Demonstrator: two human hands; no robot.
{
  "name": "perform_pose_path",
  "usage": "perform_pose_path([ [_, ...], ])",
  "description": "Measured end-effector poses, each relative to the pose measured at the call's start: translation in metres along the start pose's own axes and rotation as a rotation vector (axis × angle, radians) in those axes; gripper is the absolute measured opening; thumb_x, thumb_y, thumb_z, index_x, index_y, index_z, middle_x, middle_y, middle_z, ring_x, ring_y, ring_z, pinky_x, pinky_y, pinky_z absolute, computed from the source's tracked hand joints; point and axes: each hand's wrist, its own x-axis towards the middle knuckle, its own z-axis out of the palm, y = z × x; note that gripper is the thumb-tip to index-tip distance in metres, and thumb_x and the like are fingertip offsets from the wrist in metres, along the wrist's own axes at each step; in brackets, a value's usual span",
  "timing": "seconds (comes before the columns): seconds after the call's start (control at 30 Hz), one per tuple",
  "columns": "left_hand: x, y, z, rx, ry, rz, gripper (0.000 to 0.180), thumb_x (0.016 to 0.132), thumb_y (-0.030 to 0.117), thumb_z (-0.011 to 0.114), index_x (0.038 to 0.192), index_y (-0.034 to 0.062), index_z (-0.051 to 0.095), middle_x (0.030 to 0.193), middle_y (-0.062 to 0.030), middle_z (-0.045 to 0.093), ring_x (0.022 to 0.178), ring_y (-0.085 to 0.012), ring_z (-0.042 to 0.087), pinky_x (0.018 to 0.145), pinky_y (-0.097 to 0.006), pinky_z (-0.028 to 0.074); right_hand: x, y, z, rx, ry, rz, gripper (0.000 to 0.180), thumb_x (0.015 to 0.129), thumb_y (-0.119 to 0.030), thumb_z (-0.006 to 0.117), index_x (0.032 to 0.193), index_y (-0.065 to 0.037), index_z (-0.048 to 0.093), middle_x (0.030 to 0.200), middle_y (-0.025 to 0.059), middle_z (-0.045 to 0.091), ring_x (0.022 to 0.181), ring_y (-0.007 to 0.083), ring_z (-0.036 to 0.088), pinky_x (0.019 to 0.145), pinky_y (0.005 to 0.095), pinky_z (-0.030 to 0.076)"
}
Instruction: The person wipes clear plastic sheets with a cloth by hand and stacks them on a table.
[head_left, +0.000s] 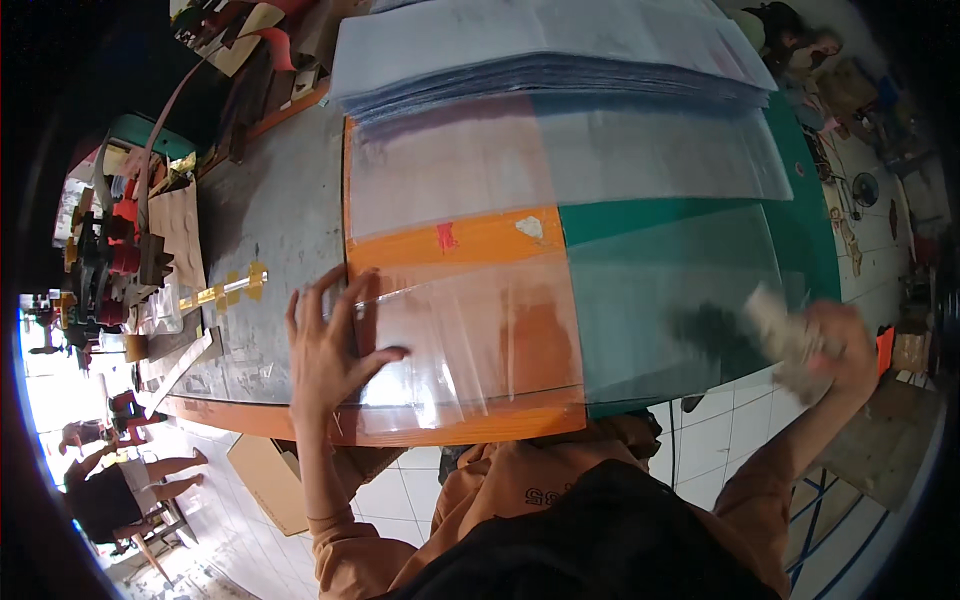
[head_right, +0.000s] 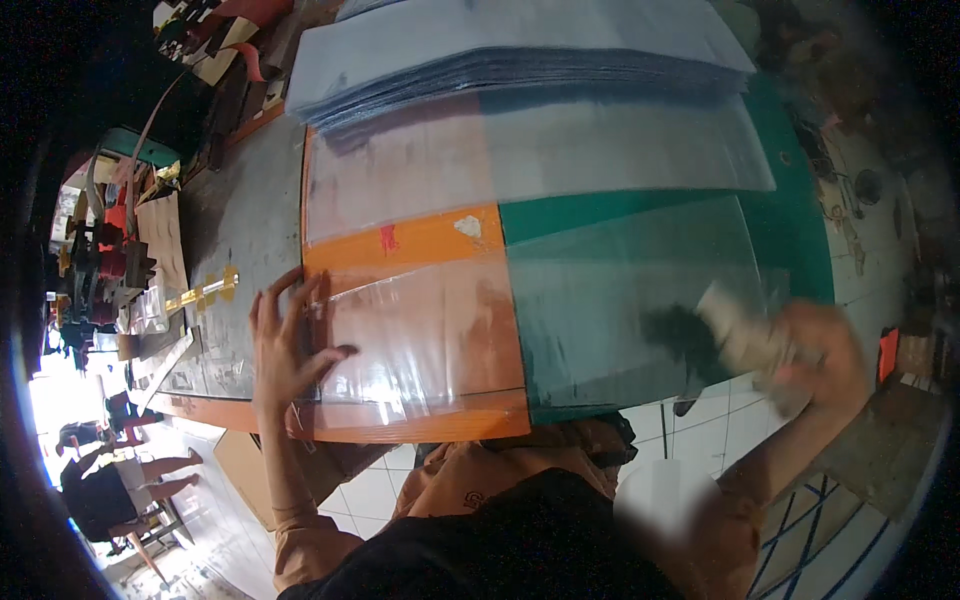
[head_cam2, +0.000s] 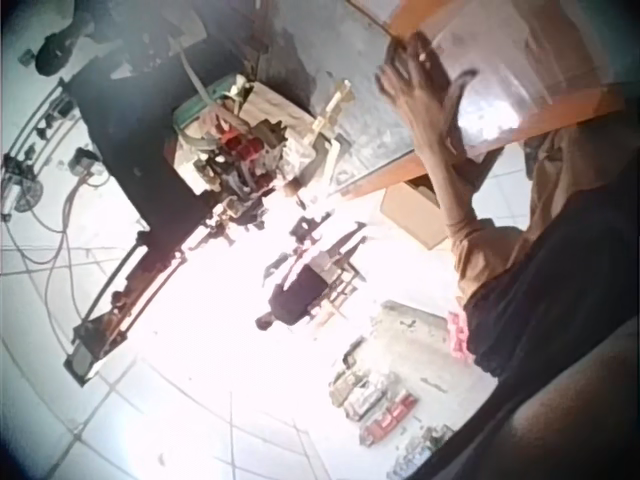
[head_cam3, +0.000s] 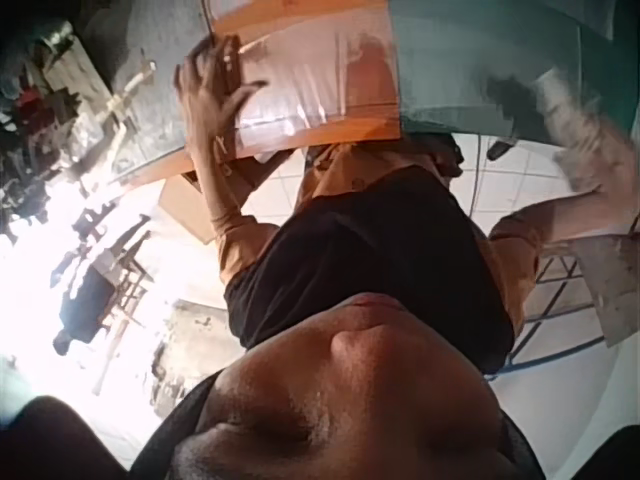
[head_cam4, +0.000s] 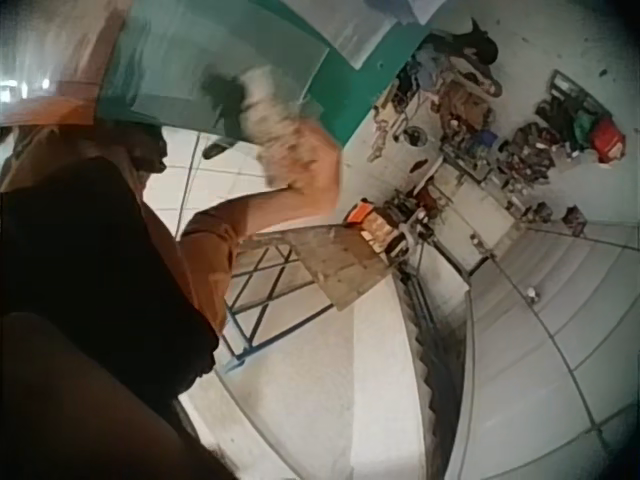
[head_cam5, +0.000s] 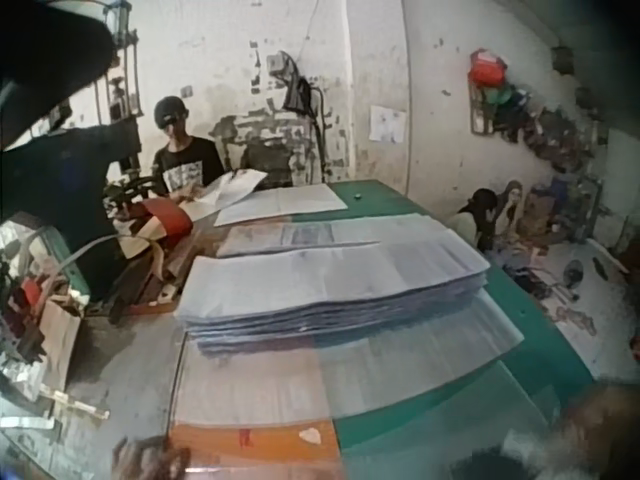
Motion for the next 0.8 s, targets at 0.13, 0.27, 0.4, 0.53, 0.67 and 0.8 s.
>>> perform_pose_path([
  [0.13,-0.002,-0.013,-0.003,-0.02,-0.058,-0.047,0.083,0.054,0.059,0.064,0.121,0.013,0.048,0.105,-0.0118,0.048,0.097,-0.028,0.047,0.083,-0.042,0.035,0.006,0.034,-0.033,-0.371,0.397,0.456,0.045,0.075,-0.025,0.066,0.113,-0.003,0.055,0.112,0.0168,0.055,0.107,0.0281,0.052,0.089,0.0338,0.04],
  [0.27,0.001,-0.024,-0.001,-0.025,-0.127,-0.062,0.072,0.05,0.052,0.069,0.107,0.0112,0.054,0.087,-0.0075,0.051,0.085,-0.0242,0.049,0.073,-0.038,0.036,0.068,0.031,-0.01,-0.788,0.395,0.421,0.053,0.069,-0.014,0.069,0.119,-0.011,0.053,0.126,0.0146,0.045,0.114,0.0288,0.046,0.094,0.0353,0.037],
  [0.4,-0.001,-0.026,-0.007,0.005,-0.094,0.117,0.043,0.054,0.038,0.072,0.08,0.0083,0.056,0.067,-0.0037,0.049,0.071,-0.0215,0.05,0.067,-0.034,0.035,0.11,-0.001,0.016,-0.419,0.255,0.044,0.058,0.066,-0.006,0.068,0.121,-0.017,0.051,0.132,0.0071,0.039,0.116,0.0263,0.042,0.098,0.0379,0.034],
  [0.53,-0.014,-0.024,-0.052,-0.028,0.102,0.213,0.028,0.055,0.021,0.074,0.067,0.0071,0.053,0.06,-0.0031,0.045,0.063,-0.0208,0.046,0.06,-0.032,0.033,0.124,0.007,0.025,-0.528,0.127,0.032,0.048,0.069,-0.003,0.066,0.114,-0.015,0.056,0.109,0.0066,0.051,0.099,0.0245,0.05,0.086,0.0359,0.039],
  [0.67,-0.018,-0.05,-0.087,0.013,0.405,0.156,0.023,0.055,0.01,0.075,0.066,0.0055,0.055,0.062,-0.0038,0.046,0.061,-0.0213,0.044,0.058,-0.033,0.033,0.125,0.001,0.006,-0.405,0.0,0.07,0.027,0.072,-0.004,0.063,0.098,-0.009,0.061,0.084,0.0075,0.051,0.077,0.0237,0.05,0.072,0.0327,0.041],
  [0.8,0.016,-0.053,-0.097,0.31,0.764,0.231,0.02,0.061,0.007,0.075,0.074,0.0064,0.059,0.069,-0.0031,0.051,0.065,-0.0201,0.047,0.06,-0.033,0.035,0.123,-0.009,-0.012,-0.635,0.798,-0.258,0.014,0.078,-0.004,0.059,0.092,-0.004,0.06,0.086,0.0093,0.055,0.079,0.0238,0.054,0.072,0.0322,0.043],
])
